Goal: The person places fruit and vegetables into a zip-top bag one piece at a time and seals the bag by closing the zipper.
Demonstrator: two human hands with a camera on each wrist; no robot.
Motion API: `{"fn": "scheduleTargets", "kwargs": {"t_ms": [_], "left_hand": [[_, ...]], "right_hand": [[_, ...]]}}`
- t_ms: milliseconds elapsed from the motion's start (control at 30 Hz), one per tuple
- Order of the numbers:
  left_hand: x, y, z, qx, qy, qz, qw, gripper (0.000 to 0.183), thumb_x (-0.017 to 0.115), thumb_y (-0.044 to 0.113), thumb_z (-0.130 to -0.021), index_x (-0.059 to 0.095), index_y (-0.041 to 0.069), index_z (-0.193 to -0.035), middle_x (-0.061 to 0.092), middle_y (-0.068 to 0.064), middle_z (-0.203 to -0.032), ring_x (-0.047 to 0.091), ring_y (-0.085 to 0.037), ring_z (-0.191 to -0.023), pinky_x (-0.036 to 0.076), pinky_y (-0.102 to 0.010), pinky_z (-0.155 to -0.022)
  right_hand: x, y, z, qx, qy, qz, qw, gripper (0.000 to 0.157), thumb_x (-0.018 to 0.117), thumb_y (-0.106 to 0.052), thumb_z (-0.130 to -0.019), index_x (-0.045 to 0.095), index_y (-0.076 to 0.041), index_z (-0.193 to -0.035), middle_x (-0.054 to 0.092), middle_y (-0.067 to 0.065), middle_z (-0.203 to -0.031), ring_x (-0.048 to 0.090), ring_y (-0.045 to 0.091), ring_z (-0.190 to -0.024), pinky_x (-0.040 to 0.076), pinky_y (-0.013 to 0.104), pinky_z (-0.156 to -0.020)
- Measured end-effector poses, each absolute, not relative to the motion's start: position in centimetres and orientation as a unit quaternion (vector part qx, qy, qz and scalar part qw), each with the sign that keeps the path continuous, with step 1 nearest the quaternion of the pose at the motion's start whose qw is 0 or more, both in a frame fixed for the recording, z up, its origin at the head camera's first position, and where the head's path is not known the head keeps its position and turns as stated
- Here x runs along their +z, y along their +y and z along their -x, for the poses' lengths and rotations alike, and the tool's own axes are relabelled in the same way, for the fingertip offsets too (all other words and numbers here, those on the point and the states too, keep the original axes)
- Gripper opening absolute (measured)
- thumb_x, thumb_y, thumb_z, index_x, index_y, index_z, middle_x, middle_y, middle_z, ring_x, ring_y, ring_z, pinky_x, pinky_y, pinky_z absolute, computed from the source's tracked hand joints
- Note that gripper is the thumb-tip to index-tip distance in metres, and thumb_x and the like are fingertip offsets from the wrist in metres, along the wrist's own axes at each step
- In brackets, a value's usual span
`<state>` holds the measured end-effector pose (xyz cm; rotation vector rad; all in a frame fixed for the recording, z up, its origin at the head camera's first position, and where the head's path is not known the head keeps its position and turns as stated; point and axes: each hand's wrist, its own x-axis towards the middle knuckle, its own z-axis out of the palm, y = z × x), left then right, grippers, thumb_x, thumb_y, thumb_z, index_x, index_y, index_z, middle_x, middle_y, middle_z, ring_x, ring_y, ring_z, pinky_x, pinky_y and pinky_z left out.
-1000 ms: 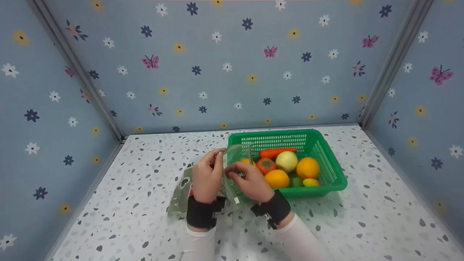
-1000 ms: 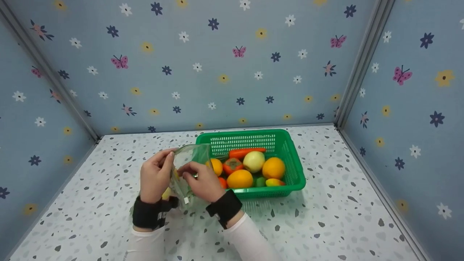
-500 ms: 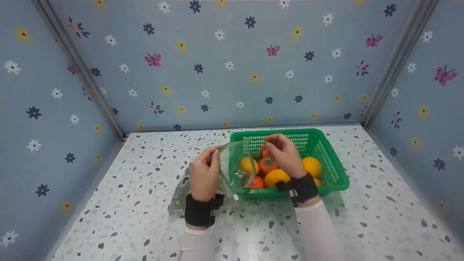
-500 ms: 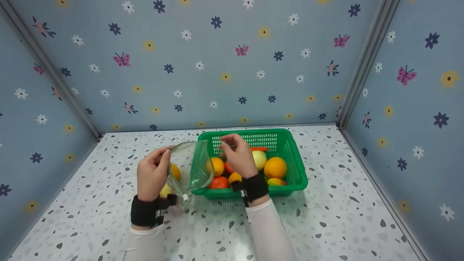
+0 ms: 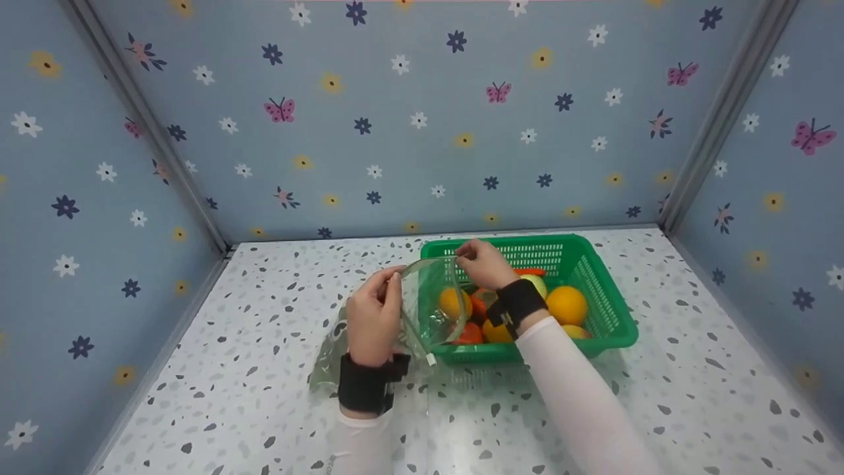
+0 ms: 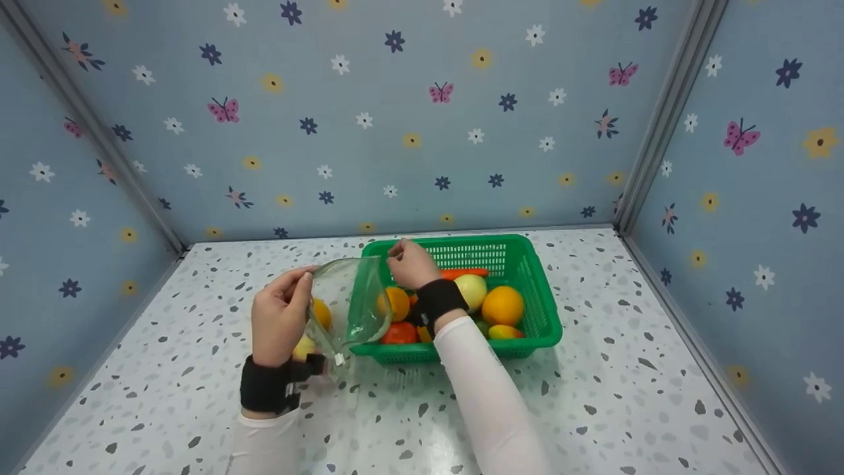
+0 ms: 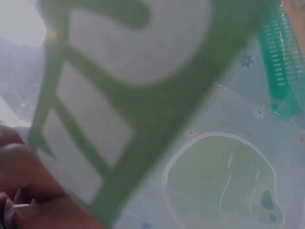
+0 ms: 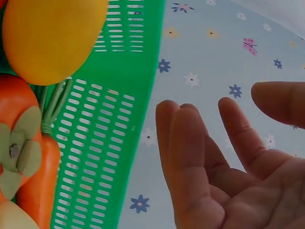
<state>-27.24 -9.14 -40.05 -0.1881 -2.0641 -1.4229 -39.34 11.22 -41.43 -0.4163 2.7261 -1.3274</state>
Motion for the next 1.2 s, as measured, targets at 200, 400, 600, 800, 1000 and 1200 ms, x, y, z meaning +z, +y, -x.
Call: {"fn": "scheduleTargets", "kwargs": {"t_ms": [200,400,600,800,1000,1200], "left_hand": [[-40.1,-9.1,27.3,-0.533,-0.783,0.074,0.311,0.018,0.062,0.008,-0.102,0.076,0.001,-0.110,0.042,0.005,-0.062,0.033,-0.003,-0.050,0.026,-0.020,-0.050],[-40.1,-9.0,27.2,-0.533,-0.781,0.077,0.315,0.019,0.061,0.007,-0.102,0.076,0.000,-0.109,0.041,0.006,-0.061,0.033,-0.003,-0.050,0.025,-0.020,-0.050],[-40.0,-9.0,27.2,-0.527,-0.785,0.077,0.317,0.019,0.061,0.008,-0.102,0.076,0.000,-0.110,0.042,0.005,-0.062,0.033,-0.003,-0.051,0.026,-0.020,-0.051],[-40.1,-8.9,27.2,-0.528,-0.785,0.077,0.314,0.019,0.061,0.008,-0.102,0.076,0.000,-0.109,0.042,0.004,-0.062,0.033,-0.003,-0.051,0.026,-0.020,-0.050],[-40.1,-8.9,27.2,-0.527,-0.785,0.078,0.317,0.019,0.061,0.008,-0.101,0.076,0.000,-0.109,0.043,0.004,-0.062,0.034,-0.003,-0.051,0.027,-0.020,-0.050],[-40.1,-9.0,27.2,-0.526,-0.783,0.081,0.322,0.019,0.061,0.008,-0.102,0.076,0.000,-0.109,0.041,0.005,-0.062,0.032,-0.001,-0.050,0.026,-0.020,-0.050]], "right_hand": [[-43.6,9.6,40.2,-0.394,0.903,0.152,0.075,0.024,0.058,-0.014,-0.102,0.068,0.001,-0.118,0.068,0.020,-0.116,0.063,0.030,-0.108,0.052,0.044,-0.097],[-45.1,8.8,39.9,-0.387,0.879,0.210,0.182,0.015,0.061,-0.011,-0.097,0.074,-0.009,-0.104,0.071,0.006,-0.107,0.060,0.017,-0.097,0.051,0.036,-0.097],[-45.1,9.2,39.5,-0.383,0.868,0.216,0.231,0.037,0.066,0.004,-0.083,0.066,-0.009,-0.118,0.064,0.007,-0.120,0.056,0.019,-0.108,0.046,0.041,-0.108],[-45.7,9.5,39.8,-0.370,0.877,0.215,0.218,0.040,0.069,0.000,-0.083,0.064,-0.012,-0.121,0.062,0.008,-0.125,0.053,0.021,-0.113,0.041,0.046,-0.114],[-45.8,9.3,40.2,-0.311,0.903,0.232,0.187,0.038,0.067,-0.005,-0.086,0.066,-0.012,-0.123,0.065,0.008,-0.119,0.055,0.022,-0.105,0.047,0.046,-0.108],[-45.5,9.1,40.1,-0.342,0.894,0.220,0.186,0.036,0.070,-0.012,-0.088,0.068,-0.012,-0.124,0.069,0.009,-0.118,0.060,0.026,-0.104,0.050,0.049,-0.103]]}}
